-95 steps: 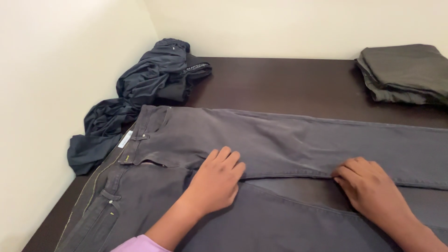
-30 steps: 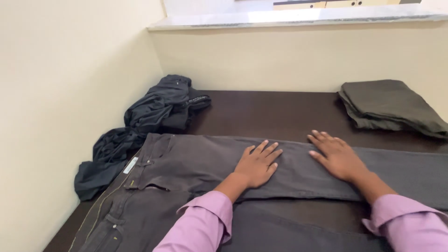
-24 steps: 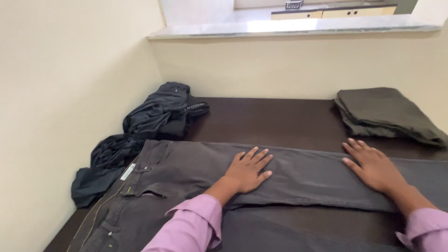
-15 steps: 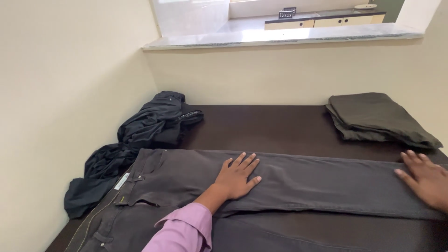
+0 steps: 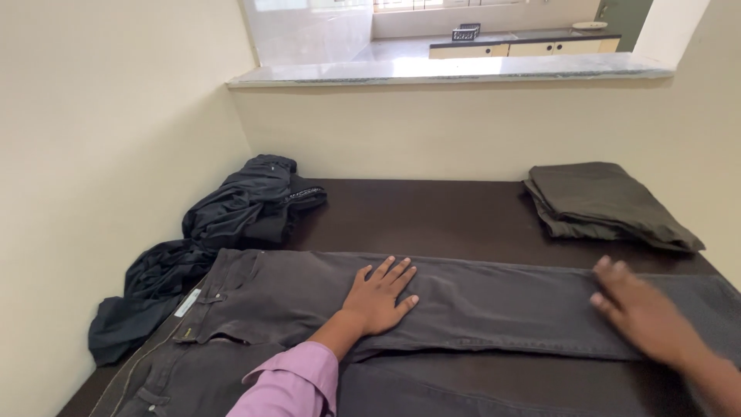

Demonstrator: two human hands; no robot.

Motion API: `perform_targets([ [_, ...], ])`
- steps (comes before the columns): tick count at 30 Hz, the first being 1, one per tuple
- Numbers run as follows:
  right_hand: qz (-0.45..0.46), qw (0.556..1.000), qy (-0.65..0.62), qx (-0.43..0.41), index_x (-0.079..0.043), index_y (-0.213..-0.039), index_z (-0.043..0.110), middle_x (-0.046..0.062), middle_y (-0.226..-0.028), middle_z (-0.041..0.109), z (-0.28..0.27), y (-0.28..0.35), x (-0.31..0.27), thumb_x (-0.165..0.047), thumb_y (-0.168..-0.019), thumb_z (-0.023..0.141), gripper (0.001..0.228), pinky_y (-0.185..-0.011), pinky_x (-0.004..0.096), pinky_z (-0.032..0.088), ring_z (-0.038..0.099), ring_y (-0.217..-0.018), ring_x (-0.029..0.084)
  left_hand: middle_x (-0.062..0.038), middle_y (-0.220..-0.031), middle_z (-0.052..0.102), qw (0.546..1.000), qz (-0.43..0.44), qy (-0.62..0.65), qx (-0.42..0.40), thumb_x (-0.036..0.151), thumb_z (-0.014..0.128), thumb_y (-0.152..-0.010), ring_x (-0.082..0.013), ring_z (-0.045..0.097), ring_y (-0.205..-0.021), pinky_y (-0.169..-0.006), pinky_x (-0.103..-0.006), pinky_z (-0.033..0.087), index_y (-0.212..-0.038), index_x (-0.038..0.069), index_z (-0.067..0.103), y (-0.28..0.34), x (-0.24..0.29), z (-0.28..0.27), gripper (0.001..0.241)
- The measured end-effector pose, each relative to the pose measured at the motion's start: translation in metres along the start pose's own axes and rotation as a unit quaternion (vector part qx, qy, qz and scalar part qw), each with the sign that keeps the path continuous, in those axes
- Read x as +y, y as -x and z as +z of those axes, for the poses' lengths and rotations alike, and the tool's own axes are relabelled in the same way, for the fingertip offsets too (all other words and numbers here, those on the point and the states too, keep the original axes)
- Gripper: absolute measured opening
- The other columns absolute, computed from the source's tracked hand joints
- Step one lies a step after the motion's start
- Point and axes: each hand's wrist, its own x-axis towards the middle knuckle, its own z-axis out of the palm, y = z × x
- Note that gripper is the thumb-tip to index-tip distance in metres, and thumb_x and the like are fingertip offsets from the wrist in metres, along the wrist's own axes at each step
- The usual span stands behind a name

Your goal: The person folds a pair of dark gray trousers on a dark brown table. They align the legs, smooth the fabric, fold the trousers in half lengthwise, and then fold the waistband over the legs to create a compact bundle.

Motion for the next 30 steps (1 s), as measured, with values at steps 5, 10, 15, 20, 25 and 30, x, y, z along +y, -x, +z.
perform_targets([
  [5, 0.093, 0.99, 0.048, -0.094, -0.013, -0.154, 0.038, 0.007, -0.164, 0.034, 0.015, 0.019, 0.052, -0.056, -0.094, 0.045, 0.074, -0.12, 0.039, 0.029, 0.03, -0.152, 0.024, 0.002, -0.17, 0.019, 1.0, -0.003, 0.0, 0.002, 0.058, 0.031, -0.1, -0.0203, 0.012, -0.157, -0.123, -0.0511, 0.012, -0.16, 0.023, 0.029, 0.0, 0.001, -0.002, 0.07],
  [10, 0.17, 0.96, 0.22, -0.025, -0.01, -0.155, 0.044, 0.011, -0.166, 0.039, 0.117, 0.069, 0.217, -0.059, -0.097, 0.045, 0.076, -0.128, 0.039, 0.027, 0.033, -0.156, 0.025, 0.002, -0.17, 0.021, 1.0, 0.004, 0.007, 0.014, 0.059, 0.031, -0.1, -0.0203, 0.013, -0.157, -0.123, -0.0502, 0.012, -0.16, 0.023, 0.03, 0.0, -0.001, 0.003, 0.07],
  [15, 0.136, 0.982, 0.067, 0.114, -0.004, -0.151, 0.055, 0.02, -0.159, 0.047, 0.085, 0.096, 0.219, -0.05, -0.1, 0.054, 0.069, -0.127, 0.048, 0.038, 0.048, -0.146, 0.034, 0.002, -0.169, 0.021, 1.0, 0.005, 0.0, 0.028, 0.059, 0.031, -0.1, -0.02, 0.013, -0.157, -0.122, -0.0499, 0.013, -0.16, 0.023, 0.03, -0.002, -0.003, 0.009, 0.069],
  [20, 0.331, 0.941, 0.017, 0.069, 0.008, -0.133, 0.057, 0.03, -0.105, 0.069, 0.14, 0.118, 0.292, -0.043, -0.107, 0.07, 0.059, -0.084, 0.044, 0.063, 0.076, -0.088, 0.035, 0.002, -0.17, 0.021, 1.0, 0.001, 0.009, 0.024, 0.059, 0.032, -0.1, -0.0201, 0.014, -0.157, -0.123, -0.0498, 0.012, -0.159, 0.024, 0.031, 0.002, 0.0, 0.003, 0.069],
  [25, 0.476, 0.875, -0.078, -0.039, 0.02, -0.099, 0.069, 0.033, -0.083, 0.071, 0.119, 0.096, 0.313, -0.044, -0.1, 0.082, 0.066, -0.067, 0.05, 0.064, 0.075, -0.064, 0.041, 0.003, -0.169, 0.02, 1.0, 0.01, 0.014, 0.026, 0.059, 0.032, -0.099, -0.02, 0.013, -0.156, -0.122, -0.0501, 0.012, -0.159, 0.023, 0.03, -0.003, -0.003, 0.011, 0.07],
  [30, 0.689, 0.542, -0.426, -0.224, 0.012, -0.119, 0.07, 0.034, -0.103, 0.079, 0.116, 0.068, 0.33, -0.052, -0.086, 0.068, 0.072, -0.082, 0.055, 0.059, 0.078, -0.084, 0.048, 0.002, -0.17, 0.021, 1.0, 0.004, -0.002, 0.028, 0.059, 0.032, -0.1, -0.0203, 0.014, -0.157, -0.122, -0.0503, 0.014, -0.159, 0.024, 0.031, 0.001, 0.0, 0.004, 0.069],
])
